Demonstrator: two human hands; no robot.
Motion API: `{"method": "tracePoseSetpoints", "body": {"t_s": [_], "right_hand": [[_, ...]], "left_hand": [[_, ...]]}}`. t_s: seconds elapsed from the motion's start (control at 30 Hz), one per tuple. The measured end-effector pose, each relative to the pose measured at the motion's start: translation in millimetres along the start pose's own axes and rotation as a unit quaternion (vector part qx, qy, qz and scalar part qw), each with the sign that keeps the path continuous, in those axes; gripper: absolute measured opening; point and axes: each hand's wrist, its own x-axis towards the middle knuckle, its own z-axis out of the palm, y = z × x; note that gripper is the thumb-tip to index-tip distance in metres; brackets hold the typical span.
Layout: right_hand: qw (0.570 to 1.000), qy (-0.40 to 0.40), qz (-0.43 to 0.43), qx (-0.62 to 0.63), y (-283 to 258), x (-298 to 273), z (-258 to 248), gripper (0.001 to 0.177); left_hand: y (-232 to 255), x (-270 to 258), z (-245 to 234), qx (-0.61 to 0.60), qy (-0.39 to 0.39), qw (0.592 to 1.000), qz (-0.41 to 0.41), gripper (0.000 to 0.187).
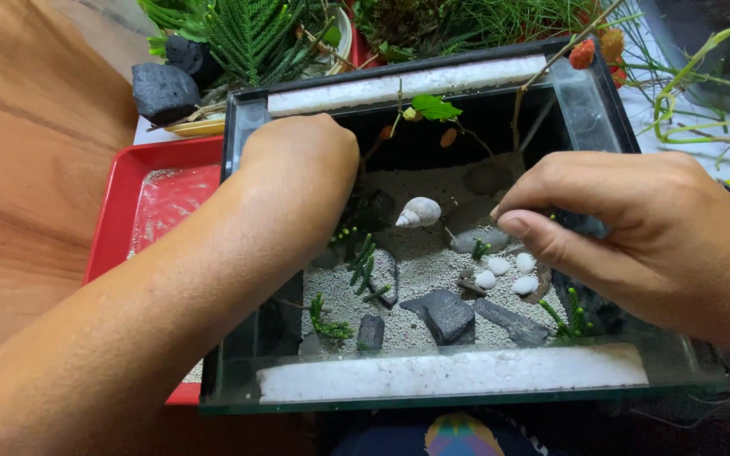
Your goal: Decorating a small glass terrarium by adding sand, stones, and plants.
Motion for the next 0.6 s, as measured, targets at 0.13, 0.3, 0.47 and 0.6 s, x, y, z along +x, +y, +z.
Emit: {"method": "tracePoseSetpoints", "body": {"t_s": [0.13, 0.3, 0.47, 0.6], "right_hand": [[1.000, 0.001, -0.004, 0.004, -1.9, 0.9, 0.8, 0.013], [1.000, 0.007, -0.006, 0.003, -1.6, 0.9, -0.3, 0.013], [1.000, 0.006, 0.002, 0.000, -0.8, -0.2, 0.0, 0.014], [1.000, 0.008, -0.017, 0.005, 0.3, -0.3, -0.6, 0.013]], "left_hand": [[-1.1, -5.4, 8.3, 0.060, 0.079, 0.994, 0.038, 0.026], [12.4, -18.8, -11.5, 0.123, -0.010, 0.980, 0.153, 0.031], [20.1, 2.6, 10.3, 0.024, 0.037, 0.987, 0.157, 0.023], [13.0, 22.7, 29.4, 0.086, 0.131, 0.971, 0.182, 0.013]]}}
